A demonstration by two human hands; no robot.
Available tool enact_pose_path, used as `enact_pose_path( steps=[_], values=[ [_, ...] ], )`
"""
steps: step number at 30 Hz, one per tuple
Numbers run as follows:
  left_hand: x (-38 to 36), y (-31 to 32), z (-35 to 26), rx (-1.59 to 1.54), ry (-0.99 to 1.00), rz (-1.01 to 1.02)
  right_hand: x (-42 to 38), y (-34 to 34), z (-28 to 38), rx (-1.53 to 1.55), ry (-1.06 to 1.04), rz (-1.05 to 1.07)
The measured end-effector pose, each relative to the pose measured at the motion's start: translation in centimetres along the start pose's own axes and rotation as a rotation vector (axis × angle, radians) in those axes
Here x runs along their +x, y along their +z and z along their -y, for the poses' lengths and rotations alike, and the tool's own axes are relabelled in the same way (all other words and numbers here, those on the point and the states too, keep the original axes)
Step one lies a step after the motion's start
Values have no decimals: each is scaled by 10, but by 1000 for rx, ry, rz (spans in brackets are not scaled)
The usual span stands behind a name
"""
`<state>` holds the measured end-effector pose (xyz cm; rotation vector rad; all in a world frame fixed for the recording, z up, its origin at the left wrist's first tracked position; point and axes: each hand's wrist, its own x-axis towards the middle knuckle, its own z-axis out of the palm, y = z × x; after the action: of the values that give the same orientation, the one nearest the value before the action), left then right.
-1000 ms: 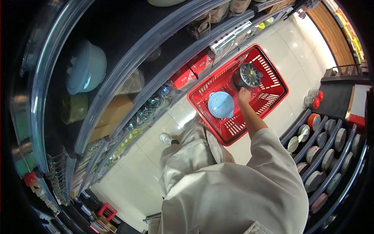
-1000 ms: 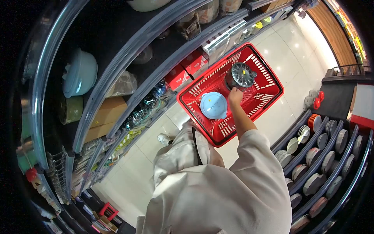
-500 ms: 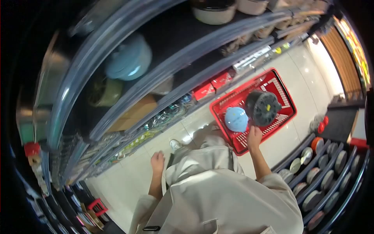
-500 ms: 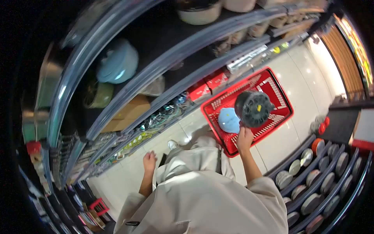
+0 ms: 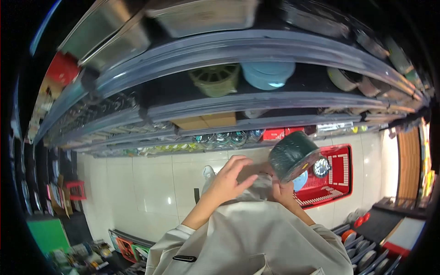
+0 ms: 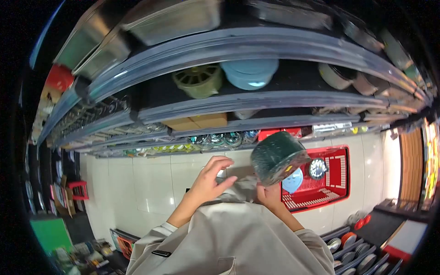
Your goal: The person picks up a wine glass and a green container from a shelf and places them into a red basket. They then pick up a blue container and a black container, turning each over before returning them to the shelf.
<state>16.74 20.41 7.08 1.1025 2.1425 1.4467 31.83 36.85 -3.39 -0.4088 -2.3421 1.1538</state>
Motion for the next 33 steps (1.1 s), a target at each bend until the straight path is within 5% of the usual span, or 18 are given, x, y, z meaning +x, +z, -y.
enact_pose_path(
  steps=[2,7,14,21,23,26,33],
  values=[
    [-10,-17,4,17,-15,-10,15,13,7,-29,-223,130],
    [-31,-54,12,-75,8,-331,57,38,70,-91,-327,509],
    [-65,-93,30,-342,-115,-692,93,78,120,-45,-601,492],
    [-72,-121,40,-518,-176,-842,96,110,138,-24,-398,622],
    [-70,-129,46,-558,-198,-866,101,108,167,-64,78,674],
    [-66,-143,55,-542,-202,-861,102,125,163,100,-157,444],
    [-45,-189,63,-616,-216,-700,119,155,179,59,-281,310]
  ],
)
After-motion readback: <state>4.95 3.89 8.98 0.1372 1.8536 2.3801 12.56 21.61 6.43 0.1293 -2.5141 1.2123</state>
